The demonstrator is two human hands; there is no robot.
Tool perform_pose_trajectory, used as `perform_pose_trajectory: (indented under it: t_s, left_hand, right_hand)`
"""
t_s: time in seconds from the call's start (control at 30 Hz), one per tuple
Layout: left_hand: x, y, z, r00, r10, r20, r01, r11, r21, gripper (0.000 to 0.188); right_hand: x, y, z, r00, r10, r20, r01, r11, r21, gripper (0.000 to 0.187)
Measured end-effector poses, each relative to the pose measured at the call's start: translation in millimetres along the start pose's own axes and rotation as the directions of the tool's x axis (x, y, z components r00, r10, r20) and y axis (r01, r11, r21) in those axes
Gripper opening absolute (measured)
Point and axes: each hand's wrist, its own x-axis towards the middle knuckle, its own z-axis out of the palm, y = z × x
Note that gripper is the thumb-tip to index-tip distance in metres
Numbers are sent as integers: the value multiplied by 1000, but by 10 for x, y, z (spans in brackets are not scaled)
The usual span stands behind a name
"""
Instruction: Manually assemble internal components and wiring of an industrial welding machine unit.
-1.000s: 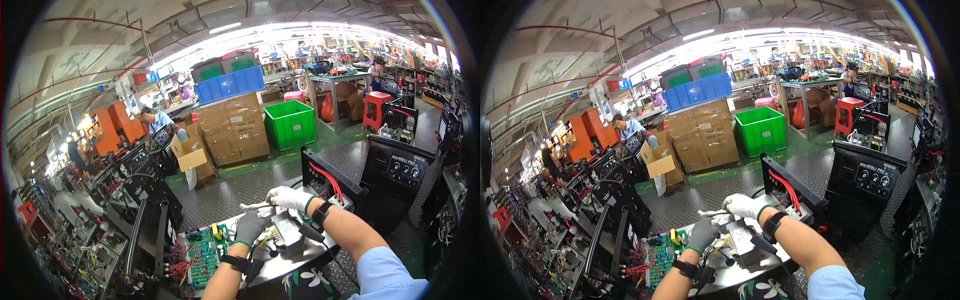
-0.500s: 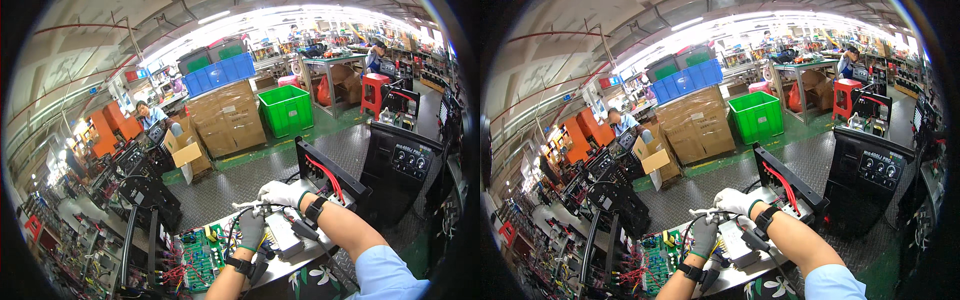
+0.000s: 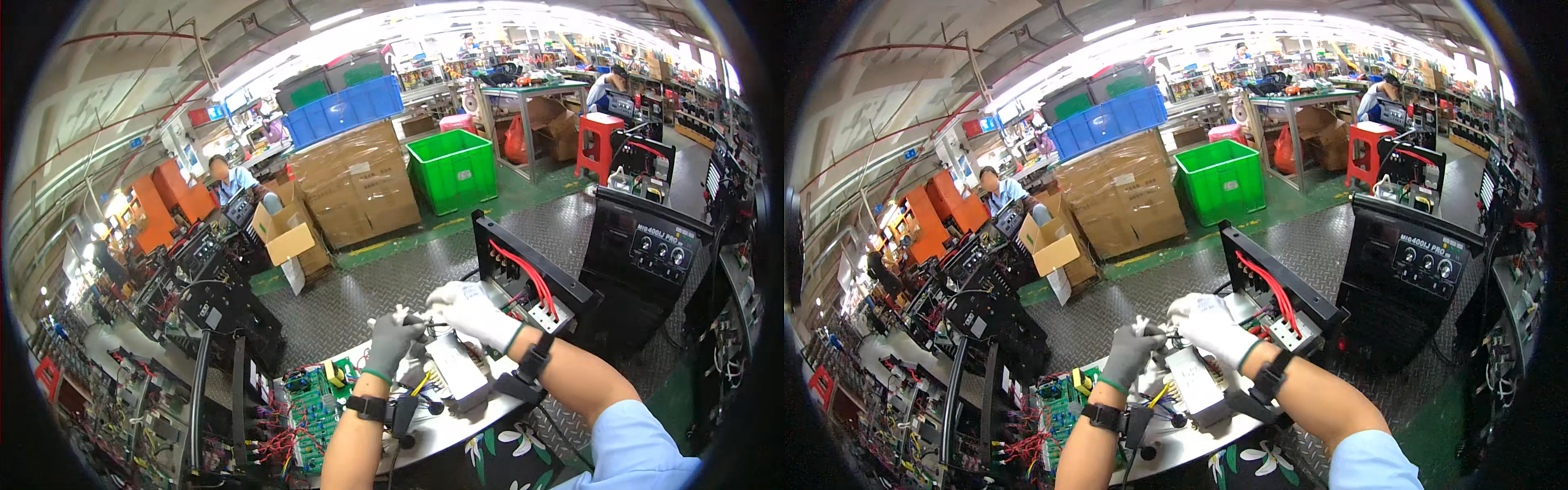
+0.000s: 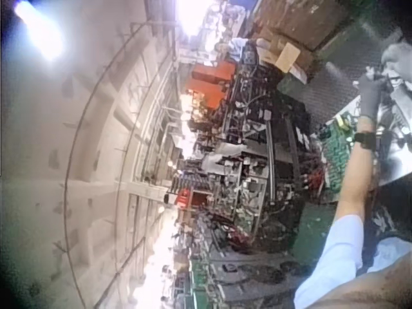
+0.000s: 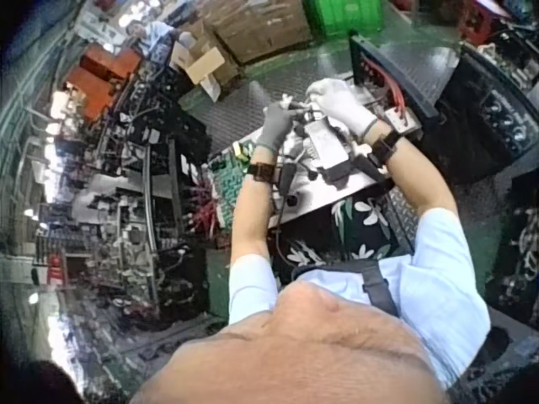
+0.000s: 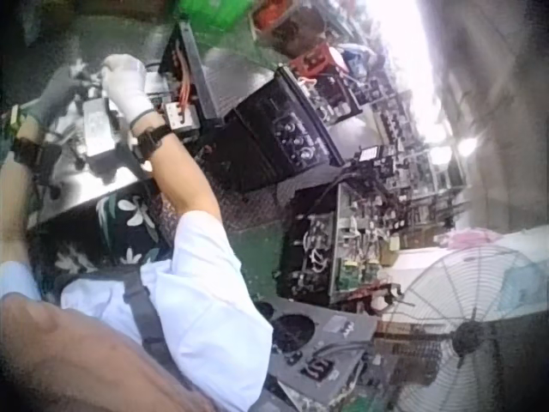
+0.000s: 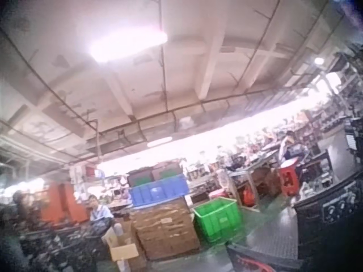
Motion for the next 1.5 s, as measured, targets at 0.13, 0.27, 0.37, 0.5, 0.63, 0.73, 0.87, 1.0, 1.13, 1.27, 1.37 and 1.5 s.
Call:
perform_pose_trajectory:
  t_s: [0.13, 0.27, 0.37, 0.5, 0.63, 0.73, 0.87, 1.0, 1.13, 1.27, 1.37, 1.5]
  left_hand:
    - [-130, -70, -54, 1000, -14, -5, 13, 980, -197, 17]
    - [-260, 48, -4, 995, -21, 95, 48, 955, -293, 19]
    - [-272, -21, 55, 993, 121, 2, -120, 988, -94, 15]
    - [-219, -206, 34, 970, 237, -57, -233, 970, 68, 14]
    - [-171, -277, 12, 971, 238, -30, -234, 968, 94, 22]
    - [-170, -237, -36, 976, 214, 47, -214, 977, -9, 28]
    - [-84, -445, -43, 968, 232, 93, -241, 965, 102, 43]
    - [-113, -398, 71, 966, 260, 2, -254, 941, 225, 41]
    - [-193, -246, 33, 988, 157, 1, -146, 918, 367, 58]
    - [-98, -201, 56, 977, 210, -32, -175, 884, 434, 48]
    - [-58, -161, 61, 914, 405, 16, -374, 828, 419, 50]
    - [-45, 59, 19, 971, 233, 59, -198, 638, 744, 48]
  right_hand:
    - [-238, -129, 26, 977, -195, 82, 184, 975, 121, 25]
    - [-213, -84, -97, 966, 78, 248, -185, 875, 447, 25]
    - [-155, -91, -189, 979, 38, 201, -112, 923, 367, 21]
    - [-180, -40, -147, 975, 123, 188, -223, 616, 756, 20]
    - [-118, -18, -119, 967, 137, 215, -254, 606, 754, 20]
    - [-79, -90, -149, 968, 85, 238, -237, 631, 739, 20]
    - [-160, -124, -243, 972, 22, 233, -156, 802, 576, 20]
    - [-209, -105, -274, 954, 61, 293, -229, 779, 584, 16]
    - [-216, -242, -235, 963, 75, 260, -193, 865, 464, 20]
    - [-183, -55, -75, 973, 107, 205, -189, 880, 436, 8]
    - [-225, -83, -61, 983, 162, 90, -185, 907, 378, 16]
    - [-288, -299, -223, 991, 112, 75, -133, 902, 411, 17]
